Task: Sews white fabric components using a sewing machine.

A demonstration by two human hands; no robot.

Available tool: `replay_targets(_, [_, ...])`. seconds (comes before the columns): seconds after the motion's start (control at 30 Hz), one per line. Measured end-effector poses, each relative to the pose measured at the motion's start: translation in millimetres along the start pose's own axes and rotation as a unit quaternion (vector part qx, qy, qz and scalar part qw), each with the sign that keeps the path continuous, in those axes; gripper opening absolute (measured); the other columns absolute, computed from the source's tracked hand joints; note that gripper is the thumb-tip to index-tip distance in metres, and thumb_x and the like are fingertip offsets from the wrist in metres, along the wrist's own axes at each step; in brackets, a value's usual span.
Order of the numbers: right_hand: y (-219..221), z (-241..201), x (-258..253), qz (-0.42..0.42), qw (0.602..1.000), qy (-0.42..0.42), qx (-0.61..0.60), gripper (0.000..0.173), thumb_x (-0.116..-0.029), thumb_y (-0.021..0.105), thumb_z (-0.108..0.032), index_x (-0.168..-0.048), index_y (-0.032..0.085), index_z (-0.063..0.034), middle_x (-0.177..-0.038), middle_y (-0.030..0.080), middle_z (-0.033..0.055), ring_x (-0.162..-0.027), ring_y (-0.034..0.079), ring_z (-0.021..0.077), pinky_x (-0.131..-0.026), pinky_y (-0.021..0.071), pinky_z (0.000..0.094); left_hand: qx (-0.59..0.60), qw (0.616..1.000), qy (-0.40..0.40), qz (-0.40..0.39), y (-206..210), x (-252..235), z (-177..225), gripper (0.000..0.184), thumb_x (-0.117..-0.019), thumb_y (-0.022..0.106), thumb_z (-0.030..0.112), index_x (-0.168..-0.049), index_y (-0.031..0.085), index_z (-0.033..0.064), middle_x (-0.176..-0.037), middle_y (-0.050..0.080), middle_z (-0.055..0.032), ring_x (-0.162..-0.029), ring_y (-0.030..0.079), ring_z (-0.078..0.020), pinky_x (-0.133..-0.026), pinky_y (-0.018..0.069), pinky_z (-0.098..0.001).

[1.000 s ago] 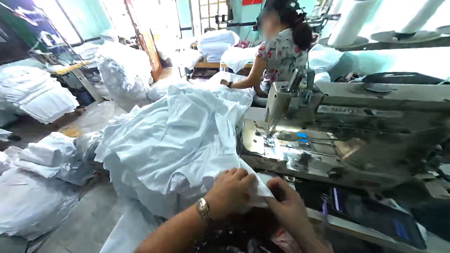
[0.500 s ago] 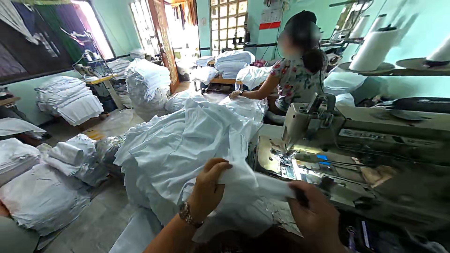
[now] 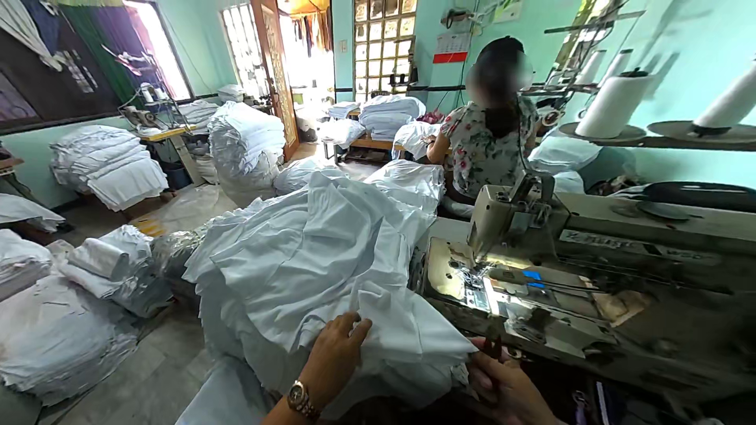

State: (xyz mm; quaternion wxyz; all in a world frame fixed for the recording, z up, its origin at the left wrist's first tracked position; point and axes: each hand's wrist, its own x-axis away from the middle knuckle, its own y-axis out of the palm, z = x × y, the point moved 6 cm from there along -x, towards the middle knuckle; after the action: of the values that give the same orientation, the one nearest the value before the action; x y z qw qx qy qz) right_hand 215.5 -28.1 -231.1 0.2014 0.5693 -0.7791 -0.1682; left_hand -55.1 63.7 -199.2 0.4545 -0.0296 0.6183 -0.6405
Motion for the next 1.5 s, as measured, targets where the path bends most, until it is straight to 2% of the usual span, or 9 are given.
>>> replay_targets(0.1, [0.0,11.3,-2.7,-0.098,0.994,0.030,-0.030,0.016,-0.1014,0.058,-0.017,-0.100,0.073,-0.0208,-0.061,0.060,-0.0055,-0.043,0.044,-0.0022,-0.041,0.0395,0.0152,0.251,0.958,-0.141,0.008,0.1,1.9,-12.6,0.031,-0.0926,0.064,0.002,-0.124,0.064,0.0000,-0.094,0.073,-0.0051,-0.084,0.071,-0.0141,-0.078,0.0602,-0.0321])
replay_targets(0.23, [5.7,16.4,-6.3,-0.083,0.995,0.056,0.019,0.015,-0.1039,0.057,-0.030,-0.098,0.067,-0.0205,-0.065,0.060,-0.0050,-0.046,0.047,-0.0007,-0.043,0.0411,0.0159,0.729,0.611,-0.308,0.032,-1.8,-5.2,-13.9,0.025,-0.1057,0.048,0.015,-0.130,0.051,0.0081,-0.100,0.072,-0.0100,-0.086,0.073,-0.0211,-0.079,0.0628,-0.0409])
replay_targets(0.47, [22.5,-22.4,6.9,-0.116,0.976,-0.096,0.159,0.019,-0.0943,0.070,-0.013,-0.113,0.073,-0.0145,-0.084,0.070,-0.0083,-0.053,0.050,-0.0044,-0.047,0.0432,0.0131,0.649,0.738,-0.177,-0.054,-25.0,-13.0,-18.2,0.034,-0.0952,0.071,0.018,-0.126,0.060,0.0074,-0.092,0.069,0.0028,-0.081,0.066,-0.0066,-0.077,0.0581,-0.0274])
replay_targets(0.57, [27.1,-33.2,12.1,-0.144,0.918,-0.198,0.313,0.024,-0.0882,0.077,-0.015,-0.112,0.078,-0.0144,-0.099,0.070,-0.0046,-0.077,0.060,-0.0018,-0.066,0.0516,0.0145,0.573,0.806,-0.125,-0.080,-32.0,-9.2,-12.3,0.023,-0.0883,0.075,0.007,-0.111,0.070,0.0079,-0.107,0.072,0.0013,-0.091,0.069,-0.0068,-0.081,0.0592,-0.0263])
replay_targets(0.73, [37.5,-33.6,17.5,-0.065,0.806,-0.271,0.522,0.023,-0.0916,0.072,-0.027,-0.112,0.081,-0.0305,-0.081,0.060,-0.0014,-0.072,0.054,0.0031,-0.065,0.0474,0.0211,0.330,0.935,-0.132,0.005,-29.4,-9.0,-3.7,0.023,-0.0805,0.065,0.001,-0.098,0.077,0.0103,-0.091,0.068,0.0021,-0.084,0.060,-0.0037,-0.073,0.0505,-0.0195])
replay_targets(1.07, [38.6,-42.3,22.4,-0.019,0.758,-0.347,0.552,0.017,-0.0946,0.069,-0.028,-0.104,0.082,-0.0232,-0.104,0.067,0.0069,-0.082,0.061,0.0102,-0.071,0.0537,0.0271,0.284,0.951,-0.083,0.092,-38.8,-22.7,13.2,0.011,-0.0928,0.072,0.016,-0.099,0.079,0.0102,-0.098,0.065,-0.0014,-0.095,0.060,-0.0065,-0.084,0.0516,-0.0214])
replay_targets(1.23, [38.8,-40.7,26.1,-0.060,0.829,-0.304,0.466,0.021,-0.0963,0.066,-0.021,-0.106,0.078,-0.0070,-0.097,0.075,0.0045,-0.086,0.069,0.0055,-0.080,0.0579,0.0235,0.343,0.934,-0.009,0.098,-32.1,-101.8,50.5,0.017,-0.1019,0.052,0.005,-0.110,0.066,-0.0012,-0.104,0.069,-0.0049,-0.097,0.066,-0.0061,-0.089,0.0562,-0.0277])
replay_targets(1.37, [9.0,-41.0,17.8,-0.009,0.918,-0.191,0.347,0.044,-0.0971,0.067,-0.017,-0.140,0.062,-0.0120,-0.080,0.072,-0.0026,-0.064,0.062,0.0013,-0.062,0.0543,0.0199,0.147,0.987,0.039,-0.051,17.1,-188.4,76.1,0.019,-0.1020,0.060,0.016,-0.111,0.074,0.0084,-0.102,0.072,-0.0093,-0.096,0.070,-0.0226,-0.086,0.0578,-0.0464])
replay_targets(1.5, [-19.1,-49.2,-0.9,0.065,0.919,-0.175,0.347,0.024,-0.0998,0.063,-0.016,-0.120,0.073,-0.0084,-0.091,0.073,-0.0009,-0.064,0.061,0.0004,-0.058,0.0526,0.0188,0.031,0.966,-0.007,-0.257,89.1,-248.7,92.7,0.025,-0.1017,0.060,0.021,-0.117,0.070,0.0023,-0.112,0.071,-0.0226,-0.108,0.067,-0.0423,-0.090,0.0517,-0.0643])
